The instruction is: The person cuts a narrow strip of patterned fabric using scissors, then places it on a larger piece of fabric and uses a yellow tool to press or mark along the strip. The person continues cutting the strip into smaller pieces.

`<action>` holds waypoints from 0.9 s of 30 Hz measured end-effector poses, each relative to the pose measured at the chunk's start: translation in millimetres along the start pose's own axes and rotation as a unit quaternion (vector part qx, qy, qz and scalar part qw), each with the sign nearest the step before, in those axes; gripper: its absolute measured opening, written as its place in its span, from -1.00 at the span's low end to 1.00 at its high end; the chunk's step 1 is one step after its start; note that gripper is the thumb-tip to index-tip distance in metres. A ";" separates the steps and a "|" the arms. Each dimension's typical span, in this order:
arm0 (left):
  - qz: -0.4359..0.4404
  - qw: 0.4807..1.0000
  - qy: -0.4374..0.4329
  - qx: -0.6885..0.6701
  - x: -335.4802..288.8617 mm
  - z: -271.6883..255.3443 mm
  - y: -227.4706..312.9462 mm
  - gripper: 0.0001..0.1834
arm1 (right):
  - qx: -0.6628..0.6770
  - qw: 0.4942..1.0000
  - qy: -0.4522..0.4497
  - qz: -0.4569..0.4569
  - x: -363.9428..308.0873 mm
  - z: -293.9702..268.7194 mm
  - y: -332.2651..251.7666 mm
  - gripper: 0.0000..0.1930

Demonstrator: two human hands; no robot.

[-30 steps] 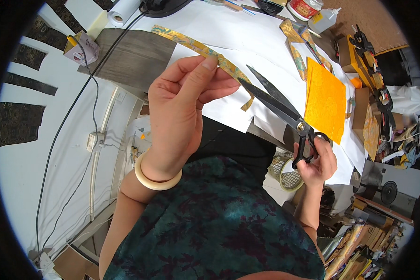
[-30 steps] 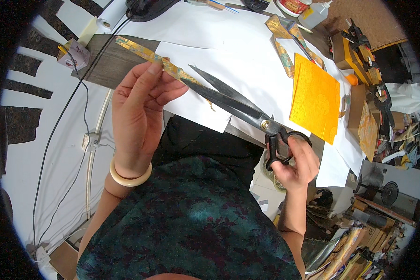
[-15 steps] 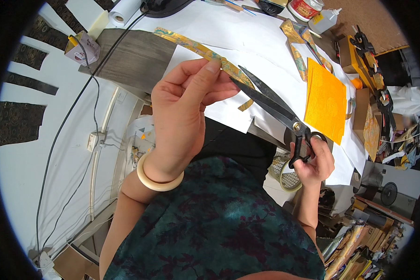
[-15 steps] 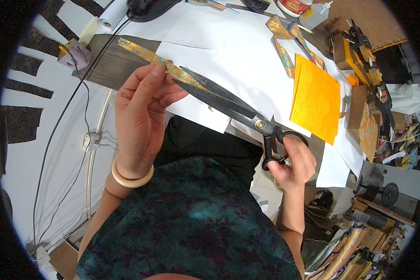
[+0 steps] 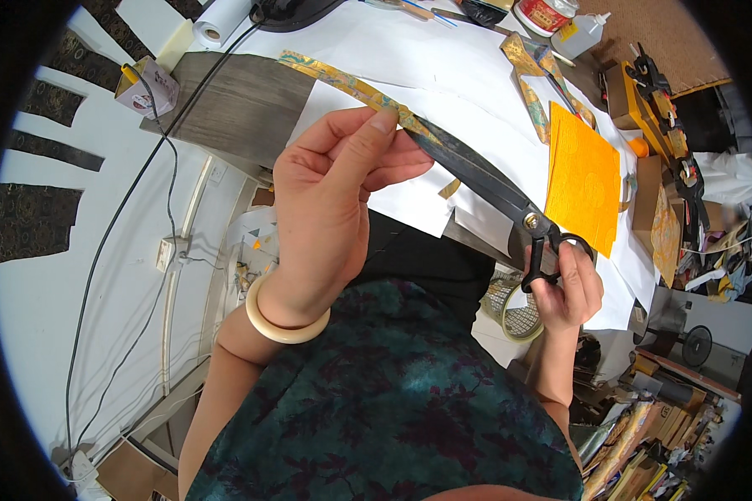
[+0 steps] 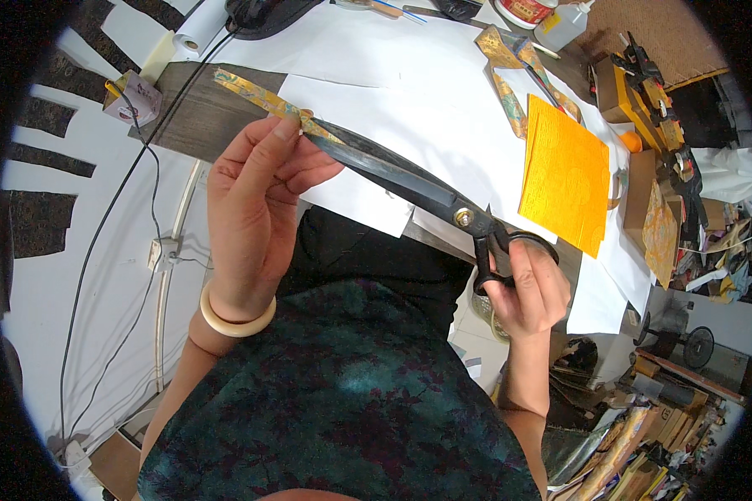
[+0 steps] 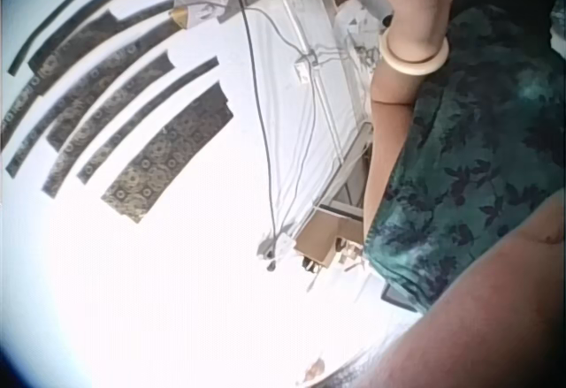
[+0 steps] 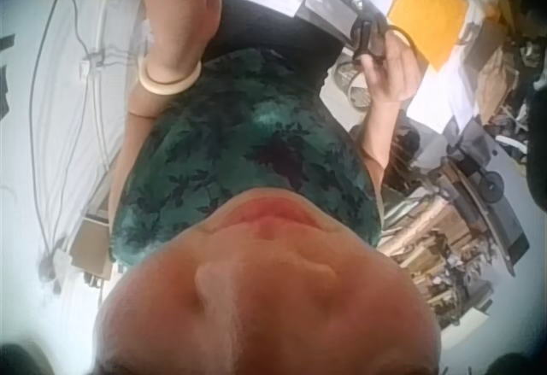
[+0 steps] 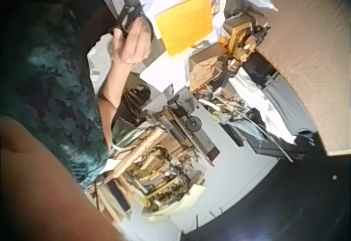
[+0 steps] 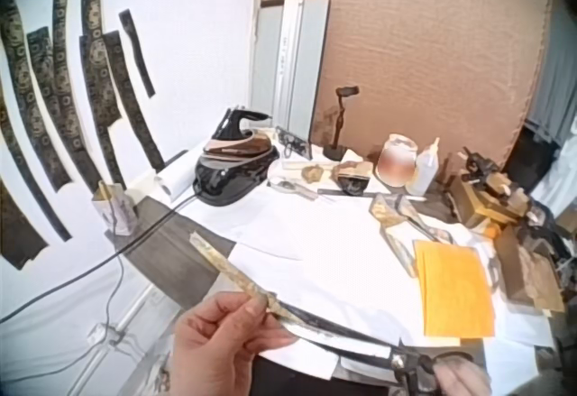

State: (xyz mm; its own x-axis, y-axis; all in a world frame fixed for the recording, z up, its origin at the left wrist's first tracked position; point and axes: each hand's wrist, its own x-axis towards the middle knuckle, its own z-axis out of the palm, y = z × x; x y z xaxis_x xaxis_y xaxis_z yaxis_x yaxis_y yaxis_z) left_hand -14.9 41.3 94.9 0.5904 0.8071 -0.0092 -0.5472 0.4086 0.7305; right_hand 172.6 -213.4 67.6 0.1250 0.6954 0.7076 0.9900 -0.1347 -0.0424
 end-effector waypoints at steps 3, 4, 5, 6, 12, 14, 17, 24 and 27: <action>-0.006 1.000 -0.002 -0.008 0.3 -0.2 0.5 -0.81 | -0.004 1.000 -0.008 -0.014 2.0 -2.7 1.5 -0.51; -0.009 1.000 -0.002 -0.009 0.4 -0.3 0.7 -0.81 | -0.007 1.000 -0.010 -0.018 2.3 -3.3 2.1 -0.51; -0.010 1.000 -0.002 -0.010 0.4 -0.4 0.8 -0.81 | -0.011 1.000 -0.011 -0.022 2.5 -3.8 2.8 -0.51; -0.011 1.000 0.000 -0.010 0.3 -0.3 0.9 -0.81 | -0.014 0.999 -0.013 -0.027 2.8 -4.2 3.3 -0.50; -0.001 1.000 0.007 -0.003 -0.4 0.5 0.3 -0.82 | -0.001 0.999 -0.021 -0.026 2.5 -5.5 4.3 -0.50; 0.005 1.000 0.009 0.008 -0.9 1.1 0.9 -0.82 | 0.008 0.999 -0.023 -0.023 2.1 -5.3 4.6 -0.52; 0.016 1.000 0.006 0.011 -2.2 1.3 0.4 -0.82 | 0.004 1.000 -0.018 -0.025 4.8 -3.7 2.3 -0.52; 0.010 1.000 0.001 0.008 -1.8 2.8 -0.2 -0.80 | 0.076 0.994 0.009 0.083 3.3 11.5 -2.6 -0.58; -0.004 1.000 -0.010 0.018 -2.3 5.0 -1.6 -0.78 | 0.294 0.926 0.051 0.231 12.5 33.6 -13.7 -0.47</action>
State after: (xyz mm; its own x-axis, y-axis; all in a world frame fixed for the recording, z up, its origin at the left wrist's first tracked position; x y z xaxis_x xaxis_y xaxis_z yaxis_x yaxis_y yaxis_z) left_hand -12.4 36.7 97.2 0.6070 0.7947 -0.0016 -0.5206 0.3992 0.7547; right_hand 162.7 -179.1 53.4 0.5676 0.5852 0.5790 0.7000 0.0271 -0.7136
